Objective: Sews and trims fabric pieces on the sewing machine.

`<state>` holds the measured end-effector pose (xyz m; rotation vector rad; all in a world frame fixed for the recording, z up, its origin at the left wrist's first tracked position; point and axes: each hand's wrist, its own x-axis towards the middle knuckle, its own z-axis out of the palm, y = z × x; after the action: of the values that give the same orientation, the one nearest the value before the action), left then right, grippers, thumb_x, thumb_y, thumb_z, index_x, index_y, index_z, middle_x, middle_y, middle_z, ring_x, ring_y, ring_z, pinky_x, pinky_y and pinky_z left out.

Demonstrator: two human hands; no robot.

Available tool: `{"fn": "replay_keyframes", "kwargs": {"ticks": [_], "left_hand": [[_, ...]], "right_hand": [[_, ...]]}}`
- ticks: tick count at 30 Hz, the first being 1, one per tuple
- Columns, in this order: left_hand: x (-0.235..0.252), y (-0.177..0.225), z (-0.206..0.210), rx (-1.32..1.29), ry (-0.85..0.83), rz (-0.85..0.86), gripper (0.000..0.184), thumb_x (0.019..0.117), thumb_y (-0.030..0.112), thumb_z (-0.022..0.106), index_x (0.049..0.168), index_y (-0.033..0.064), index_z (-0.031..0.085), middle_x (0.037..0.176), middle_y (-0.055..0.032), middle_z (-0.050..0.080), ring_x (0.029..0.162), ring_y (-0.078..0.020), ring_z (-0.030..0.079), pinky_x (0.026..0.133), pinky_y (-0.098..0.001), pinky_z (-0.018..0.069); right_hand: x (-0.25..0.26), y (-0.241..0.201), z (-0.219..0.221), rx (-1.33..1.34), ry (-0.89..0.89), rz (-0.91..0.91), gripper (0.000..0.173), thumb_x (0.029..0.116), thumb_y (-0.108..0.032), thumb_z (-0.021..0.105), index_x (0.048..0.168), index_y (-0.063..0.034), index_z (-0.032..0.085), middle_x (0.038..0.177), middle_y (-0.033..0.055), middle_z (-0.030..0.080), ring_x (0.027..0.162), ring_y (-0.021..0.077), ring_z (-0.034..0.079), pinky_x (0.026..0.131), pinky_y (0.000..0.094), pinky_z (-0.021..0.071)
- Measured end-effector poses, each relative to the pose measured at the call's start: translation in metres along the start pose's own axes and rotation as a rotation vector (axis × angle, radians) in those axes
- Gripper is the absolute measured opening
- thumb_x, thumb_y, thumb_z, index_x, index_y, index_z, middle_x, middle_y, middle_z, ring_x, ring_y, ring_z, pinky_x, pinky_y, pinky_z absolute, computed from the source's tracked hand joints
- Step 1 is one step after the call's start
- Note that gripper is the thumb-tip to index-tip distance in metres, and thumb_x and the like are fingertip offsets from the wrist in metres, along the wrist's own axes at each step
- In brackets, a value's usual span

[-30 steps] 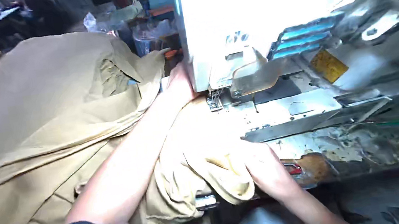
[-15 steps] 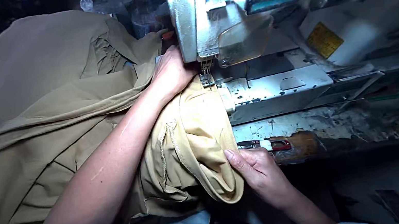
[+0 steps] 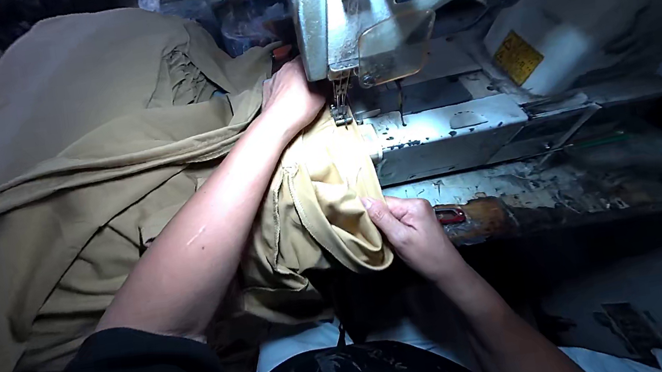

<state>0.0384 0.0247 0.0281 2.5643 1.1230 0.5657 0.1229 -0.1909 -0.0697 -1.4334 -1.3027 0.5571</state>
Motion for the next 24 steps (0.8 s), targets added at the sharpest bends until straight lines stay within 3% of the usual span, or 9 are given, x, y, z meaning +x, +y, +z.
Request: {"fn": "replay_keyframes", "kwargs": {"ticks": [2, 6, 19, 24], "left_hand": [[-0.002, -0.001, 0.008, -0.018, 0.036, -0.025, 0.041, 0.0958, 0.023, 0.062, 0.131, 0.0029, 0.062, 0.129, -0.0199, 0.066, 0.127, -0.0359, 0.060, 0.103, -0.0622, 0.0442], [-0.003, -0.005, 0.015, 0.034, 0.062, 0.027, 0.043, 0.1006, 0.023, 0.054, 0.137, 0.0001, 0.058, 0.138, -0.0226, 0.060, 0.135, -0.0383, 0.052, 0.110, -0.0602, 0.0394], [-0.002, -0.004, 0.012, 0.074, 0.066, 0.074, 0.038, 0.1004, 0.019, 0.057, 0.131, -0.0016, 0.062, 0.133, -0.0222, 0.063, 0.131, -0.0395, 0.055, 0.106, -0.0613, 0.0396], [0.006, -0.013, 0.013, 0.018, 0.105, 0.107, 0.046, 0.0923, 0.021, 0.067, 0.131, -0.0027, 0.062, 0.128, -0.0239, 0.064, 0.125, -0.0393, 0.059, 0.104, -0.0602, 0.0431]], "right_hand": [[-0.006, -0.001, -0.001, 0.011, -0.026, 0.036, 0.038, 0.1026, -0.019, 0.054, 0.066, -0.0122, 0.058, 0.057, -0.0097, 0.050, 0.053, -0.0064, 0.048, 0.053, 0.0143, 0.0389], [-0.022, 0.000, 0.004, 0.005, -0.008, 0.015, 0.036, 0.1017, -0.017, 0.054, 0.067, -0.0092, 0.060, 0.058, -0.0087, 0.050, 0.055, -0.0067, 0.048, 0.054, 0.0140, 0.0383], [-0.018, 0.013, 0.012, -0.013, 0.114, -0.119, 0.036, 0.0993, -0.016, 0.052, 0.067, -0.0054, 0.063, 0.058, -0.0045, 0.054, 0.055, -0.0059, 0.052, 0.054, 0.0119, 0.0412], [-0.006, 0.019, 0.015, 0.035, 0.133, -0.142, 0.035, 0.0982, -0.015, 0.052, 0.065, -0.0059, 0.060, 0.057, -0.0054, 0.052, 0.055, -0.0074, 0.050, 0.053, 0.0096, 0.0402]]}}
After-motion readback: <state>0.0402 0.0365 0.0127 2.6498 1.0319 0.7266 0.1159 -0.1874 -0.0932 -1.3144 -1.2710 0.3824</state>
